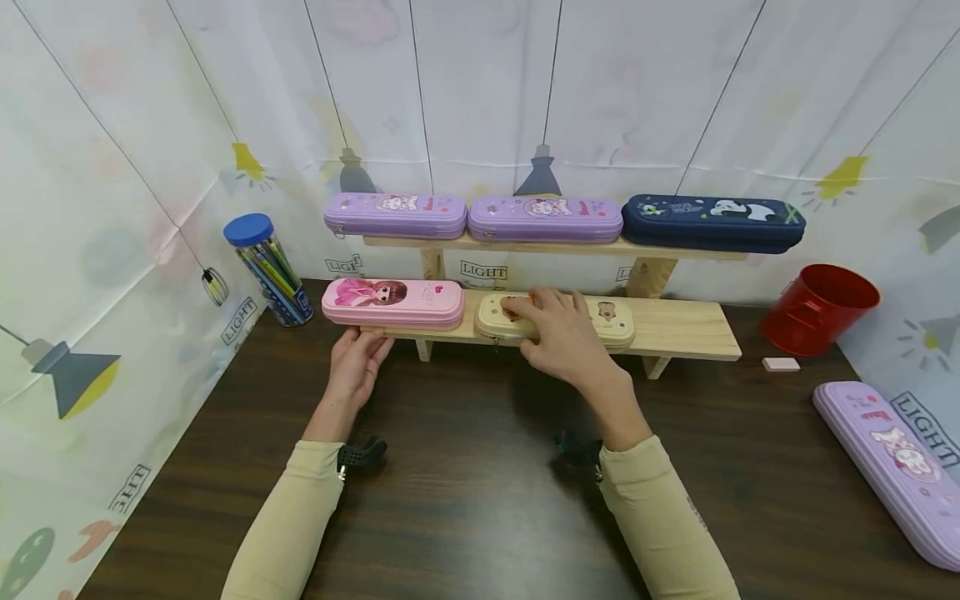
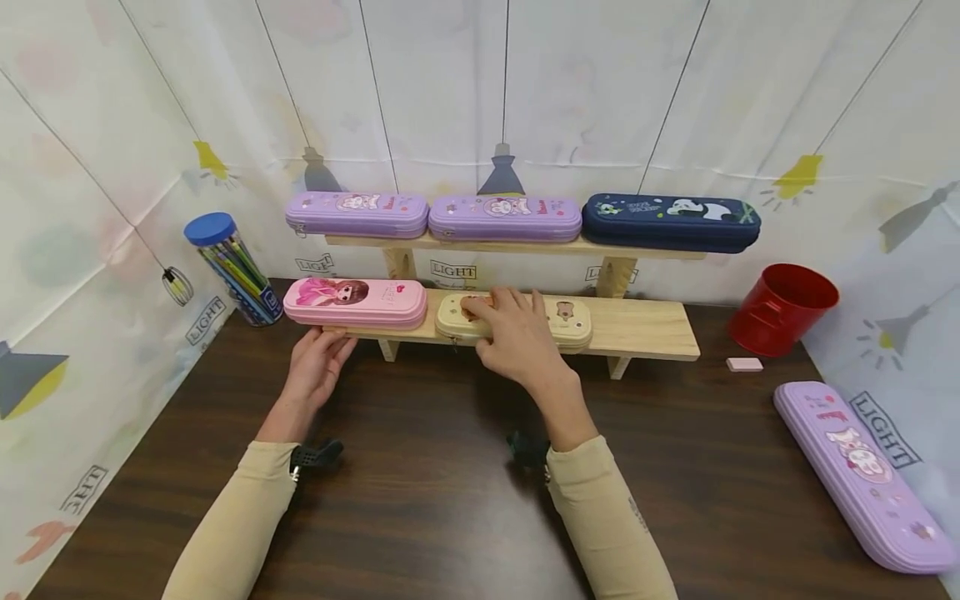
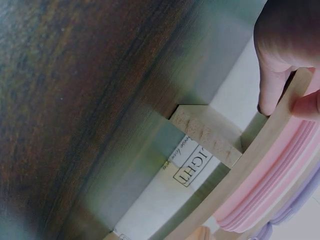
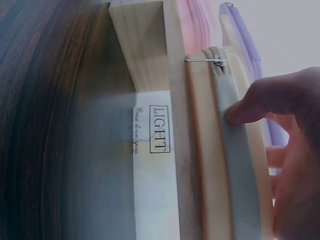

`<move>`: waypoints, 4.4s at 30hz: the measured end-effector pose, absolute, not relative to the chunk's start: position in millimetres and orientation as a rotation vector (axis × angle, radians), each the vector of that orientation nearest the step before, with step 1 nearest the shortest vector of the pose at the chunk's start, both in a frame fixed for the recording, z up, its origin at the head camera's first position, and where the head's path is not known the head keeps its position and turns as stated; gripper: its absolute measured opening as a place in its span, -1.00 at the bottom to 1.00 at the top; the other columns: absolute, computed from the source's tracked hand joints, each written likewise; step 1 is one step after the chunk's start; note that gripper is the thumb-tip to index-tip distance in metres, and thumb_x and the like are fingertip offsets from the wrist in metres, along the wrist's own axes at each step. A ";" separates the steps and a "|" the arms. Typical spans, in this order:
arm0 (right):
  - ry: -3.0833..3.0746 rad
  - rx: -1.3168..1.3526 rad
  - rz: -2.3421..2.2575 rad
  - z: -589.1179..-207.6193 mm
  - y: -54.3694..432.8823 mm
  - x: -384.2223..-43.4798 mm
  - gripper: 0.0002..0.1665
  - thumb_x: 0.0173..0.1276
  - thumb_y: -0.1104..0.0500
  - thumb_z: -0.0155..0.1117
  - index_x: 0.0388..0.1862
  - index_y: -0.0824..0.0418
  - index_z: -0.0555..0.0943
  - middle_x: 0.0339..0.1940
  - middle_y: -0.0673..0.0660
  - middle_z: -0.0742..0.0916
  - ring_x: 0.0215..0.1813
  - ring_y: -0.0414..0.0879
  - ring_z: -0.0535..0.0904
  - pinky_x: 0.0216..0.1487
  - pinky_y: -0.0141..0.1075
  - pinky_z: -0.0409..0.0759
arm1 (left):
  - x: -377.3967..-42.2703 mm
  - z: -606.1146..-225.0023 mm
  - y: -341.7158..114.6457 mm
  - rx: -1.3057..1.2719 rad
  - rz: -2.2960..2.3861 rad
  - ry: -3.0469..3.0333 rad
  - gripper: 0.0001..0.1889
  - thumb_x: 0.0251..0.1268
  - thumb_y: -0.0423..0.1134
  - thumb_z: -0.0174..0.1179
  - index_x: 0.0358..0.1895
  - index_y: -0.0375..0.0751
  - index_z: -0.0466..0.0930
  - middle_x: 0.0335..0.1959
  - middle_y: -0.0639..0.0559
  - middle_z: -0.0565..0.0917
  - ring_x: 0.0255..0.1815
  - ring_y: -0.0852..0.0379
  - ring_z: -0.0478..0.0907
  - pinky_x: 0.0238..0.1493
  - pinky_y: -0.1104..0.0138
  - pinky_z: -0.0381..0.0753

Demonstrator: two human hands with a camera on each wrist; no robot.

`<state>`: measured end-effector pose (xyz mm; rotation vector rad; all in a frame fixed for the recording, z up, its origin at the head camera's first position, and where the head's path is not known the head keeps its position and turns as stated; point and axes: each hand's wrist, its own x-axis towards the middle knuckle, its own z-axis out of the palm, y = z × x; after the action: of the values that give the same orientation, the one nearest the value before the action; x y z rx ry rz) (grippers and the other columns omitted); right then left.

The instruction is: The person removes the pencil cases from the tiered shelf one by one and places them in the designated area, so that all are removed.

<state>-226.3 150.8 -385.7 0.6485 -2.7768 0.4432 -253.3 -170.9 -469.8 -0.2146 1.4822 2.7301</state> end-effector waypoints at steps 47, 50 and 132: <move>-2.970 0.698 0.654 -372.0 202.2 -167.9 -0.20 0.04 0.14 0.46 0.35 -0.03 0.50 0.20 0.19 0.58 0.18 0.10 0.50 0.17 -0.01 0.53 | -249.6 -467.2 -170.1 -0.224 2.695 1.513 -0.48 0.51 -0.49 -0.09 0.46 -0.24 0.12 0.48 -0.22 0.30 0.46 -0.02 0.37 0.29 0.33 0.55; -2.989 0.687 0.641 -373.5 207.8 -163.6 -0.17 0.06 0.15 0.45 0.38 -0.04 0.47 0.22 0.20 0.60 0.20 0.11 0.50 0.16 0.00 0.53 | -249.5 -466.8 -170.3 -0.219 2.696 1.504 -0.47 0.51 -0.49 -0.09 0.48 -0.24 0.11 0.49 -0.22 0.30 0.47 -0.02 0.36 0.30 0.33 0.55; -3.272 -0.292 0.483 -404.7 440.1 -102.2 0.10 0.20 -0.17 0.36 0.44 0.49 0.14 0.17 0.71 0.40 0.06 0.56 0.33 -0.08 0.44 0.48 | -247.6 -467.1 -169.9 -0.243 2.663 1.542 -0.53 0.54 -0.44 -0.08 0.43 -0.20 0.16 0.45 -0.15 0.34 0.38 0.11 0.46 0.28 0.38 0.57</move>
<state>-102.2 440.1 -404.7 -0.2917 -3.2724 0.4828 -247.6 -169.9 -467.1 -0.2433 1.5420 2.6630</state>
